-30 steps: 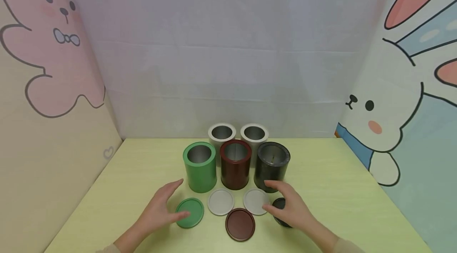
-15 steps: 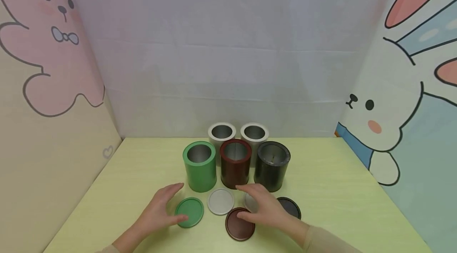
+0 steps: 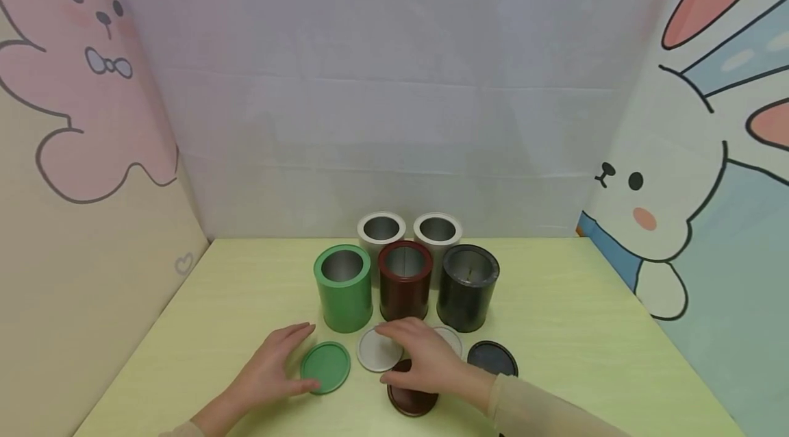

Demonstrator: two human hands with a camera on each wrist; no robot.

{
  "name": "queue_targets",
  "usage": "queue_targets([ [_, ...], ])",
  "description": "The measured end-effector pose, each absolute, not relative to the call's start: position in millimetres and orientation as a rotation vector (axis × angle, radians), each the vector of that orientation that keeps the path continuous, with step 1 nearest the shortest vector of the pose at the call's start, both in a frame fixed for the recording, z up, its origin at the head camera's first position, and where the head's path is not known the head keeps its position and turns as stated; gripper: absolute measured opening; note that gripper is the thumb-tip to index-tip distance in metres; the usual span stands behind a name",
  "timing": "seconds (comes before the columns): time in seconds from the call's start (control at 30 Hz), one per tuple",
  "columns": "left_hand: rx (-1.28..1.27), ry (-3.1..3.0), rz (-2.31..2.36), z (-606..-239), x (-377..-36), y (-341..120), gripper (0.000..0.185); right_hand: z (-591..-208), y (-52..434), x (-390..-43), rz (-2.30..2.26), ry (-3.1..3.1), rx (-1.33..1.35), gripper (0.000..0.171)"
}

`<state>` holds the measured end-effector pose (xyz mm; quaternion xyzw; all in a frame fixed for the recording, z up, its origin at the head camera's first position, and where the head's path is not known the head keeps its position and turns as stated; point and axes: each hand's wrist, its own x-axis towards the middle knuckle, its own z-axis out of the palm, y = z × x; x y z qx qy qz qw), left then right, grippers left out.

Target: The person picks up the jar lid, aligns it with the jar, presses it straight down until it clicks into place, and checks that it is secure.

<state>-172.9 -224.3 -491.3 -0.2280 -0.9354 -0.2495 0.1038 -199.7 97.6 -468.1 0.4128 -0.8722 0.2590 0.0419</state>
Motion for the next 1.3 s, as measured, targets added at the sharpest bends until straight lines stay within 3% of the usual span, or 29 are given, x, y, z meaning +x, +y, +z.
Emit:
queue_targets([
  [1.3,-0.833,-2.777,-0.632,-504,-177,-238,0.089,-490,32,-202,0.186,-2.652,1.377,0.072],
])
